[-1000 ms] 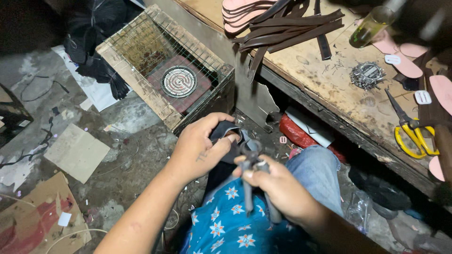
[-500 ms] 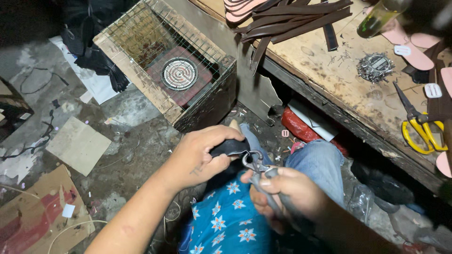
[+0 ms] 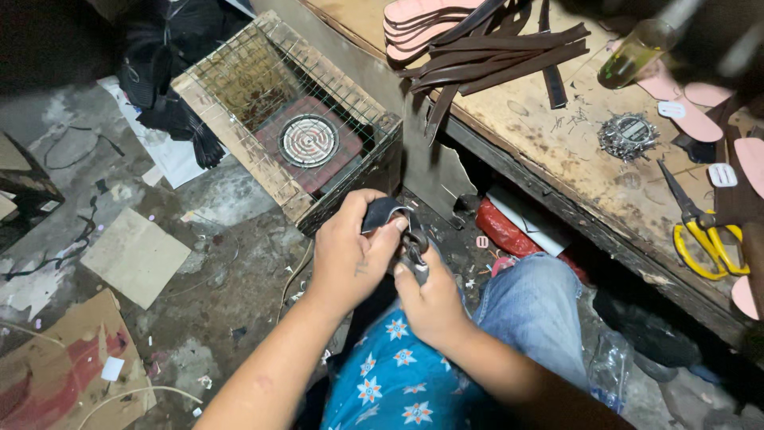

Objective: The person sits on the floor of a shoe workshop and lasts a black ballet flat: they use pincers to grip and pull the shoe upper over the insole, press and smooth the upper by hand, and tap the edge with a wooden mallet to set it in place.

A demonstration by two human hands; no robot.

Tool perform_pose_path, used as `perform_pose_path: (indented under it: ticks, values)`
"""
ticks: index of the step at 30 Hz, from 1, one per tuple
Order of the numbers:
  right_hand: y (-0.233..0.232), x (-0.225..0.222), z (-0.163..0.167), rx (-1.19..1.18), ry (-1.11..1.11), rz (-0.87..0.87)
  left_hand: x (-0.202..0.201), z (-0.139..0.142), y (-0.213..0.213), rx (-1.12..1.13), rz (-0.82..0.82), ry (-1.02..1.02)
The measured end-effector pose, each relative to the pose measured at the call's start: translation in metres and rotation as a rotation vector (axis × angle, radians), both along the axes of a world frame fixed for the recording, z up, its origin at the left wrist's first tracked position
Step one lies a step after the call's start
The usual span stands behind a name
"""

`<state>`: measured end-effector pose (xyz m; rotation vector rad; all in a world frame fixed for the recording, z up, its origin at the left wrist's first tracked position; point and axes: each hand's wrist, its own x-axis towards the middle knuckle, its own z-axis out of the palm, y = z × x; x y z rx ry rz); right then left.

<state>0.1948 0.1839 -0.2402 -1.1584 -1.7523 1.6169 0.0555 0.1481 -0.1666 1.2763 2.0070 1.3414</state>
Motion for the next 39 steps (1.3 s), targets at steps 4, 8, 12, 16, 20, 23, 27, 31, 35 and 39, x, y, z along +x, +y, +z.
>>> perform_pose_path:
  ticks: [4,8,12,16,20,23,27,31,35,39]
  values:
    - [0.027,0.041,0.015,-0.596,0.331,0.255,-0.002,-0.005,0.005,0.119,-0.217,-0.215]
    - [0.037,0.084,0.013,-0.406,0.06,0.364,0.015,-0.016,0.004,0.144,-0.281,0.024]
    - [0.041,0.107,0.006,-0.672,0.241,0.383,0.035,-0.027,0.011,0.052,-0.263,-0.035]
    - [0.024,0.141,0.016,-0.604,0.255,0.44,0.062,-0.032,0.009,0.044,-0.172,-0.056]
    - [0.027,0.159,0.019,-0.708,0.323,0.441,0.062,-0.029,0.007,0.106,-0.317,-0.117]
    - [0.046,0.16,0.013,-0.81,0.289,0.406,0.063,-0.035,0.011,-0.023,-0.327,-0.054]
    - [0.07,0.167,-0.002,-0.896,0.333,0.418,0.075,-0.055,0.025,-0.044,-0.365,-0.076]
    - [0.087,0.175,-0.014,-0.98,0.302,0.435,0.081,-0.072,0.04,0.009,-0.402,-0.012]
    - [0.093,0.178,-0.023,-0.998,0.29,0.476,0.079,-0.075,0.044,0.033,-0.432,0.017]
    - [0.099,0.178,-0.021,-1.031,0.314,0.47,0.076,-0.077,0.041,0.003,-0.488,0.037]
